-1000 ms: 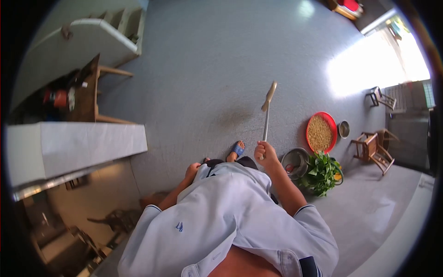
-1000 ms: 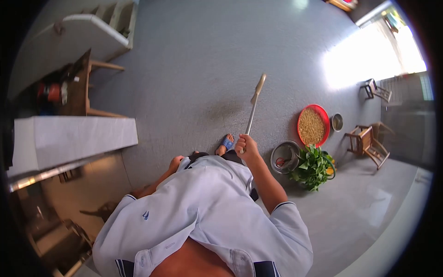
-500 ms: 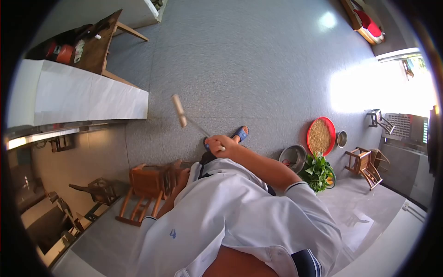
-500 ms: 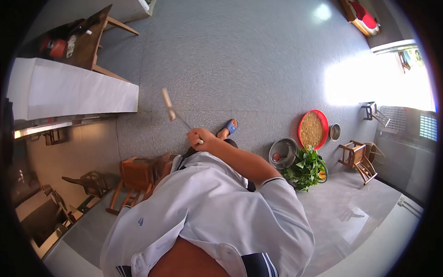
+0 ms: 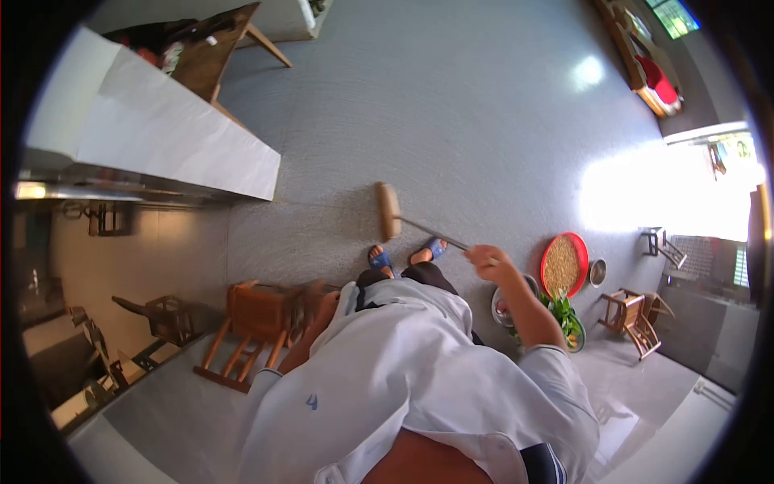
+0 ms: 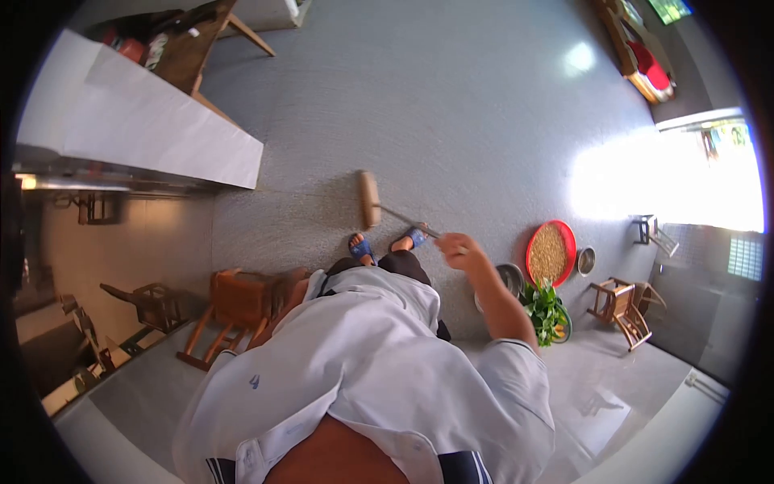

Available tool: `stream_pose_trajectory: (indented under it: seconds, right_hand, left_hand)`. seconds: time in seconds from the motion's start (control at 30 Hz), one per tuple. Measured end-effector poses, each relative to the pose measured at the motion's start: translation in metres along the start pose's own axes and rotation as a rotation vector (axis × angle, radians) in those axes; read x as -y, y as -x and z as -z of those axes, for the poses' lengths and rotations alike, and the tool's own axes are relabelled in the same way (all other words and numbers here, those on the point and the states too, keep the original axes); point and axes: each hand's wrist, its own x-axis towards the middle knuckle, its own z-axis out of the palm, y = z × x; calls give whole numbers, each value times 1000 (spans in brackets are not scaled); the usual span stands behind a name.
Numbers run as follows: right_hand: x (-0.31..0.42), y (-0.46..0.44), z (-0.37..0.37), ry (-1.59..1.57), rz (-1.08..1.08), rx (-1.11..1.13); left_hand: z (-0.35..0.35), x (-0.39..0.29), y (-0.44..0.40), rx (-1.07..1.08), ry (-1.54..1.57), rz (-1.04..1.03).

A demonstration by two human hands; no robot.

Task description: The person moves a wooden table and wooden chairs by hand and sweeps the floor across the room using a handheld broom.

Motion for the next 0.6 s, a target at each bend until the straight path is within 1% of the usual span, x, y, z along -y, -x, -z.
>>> stream_pose_trajectory:
  seconds: [0.07,0.1,0.13,0.2,0.23,0.27,0.3,0.33,0.37,0.4,0.43,0.5,0.57,0.6]
  right_hand:
    - [22,34,7,67,66,3]
    - [26,42,4,76,106,0]
    - [27,39,0,88,105,3]
    - [29,32,-7,261,260,-122]
    - [20,19,-16,262,267,-159]
    - [22,-4,-8,316,252,-102]
    - [8,-18,-15,366,264,-168]
    - [-10,-29,-25,400,316,-187]
    - [-26,-39,-34,430,373,-209]
    - [-37,-47,-41,399,337,-142]
    - [-65,-40,-68,533,378,-189]
    - [-75,-50,-84,327,68,21]
    - [-101,-56,-116,378,-34,91]
    - [-108,-68,-126,352,-78,158]
  left_hand:
    - [3,5,-5,-29,19,-4]
    - [2,8,-10,-2,12,10]
    - [3,6,-13,28,5,24]
    - [6,3,-17,31,40,45]
    - [10,-4,-19,41,72,70]
    - [16,-19,-15,34,75,65]
    - [27,-42,-6,16,38,79]
    - [34,-56,-5,1,-1,88]
    - [36,-55,-7,7,-2,75]
    - [36,-52,-5,3,-44,62]
    - [35,-50,-6,-1,-87,50]
    - [33,-41,-5,-17,-100,48]
    - [31,-33,-3,-41,-97,61]
    - [31,-24,-1,-54,-88,71]
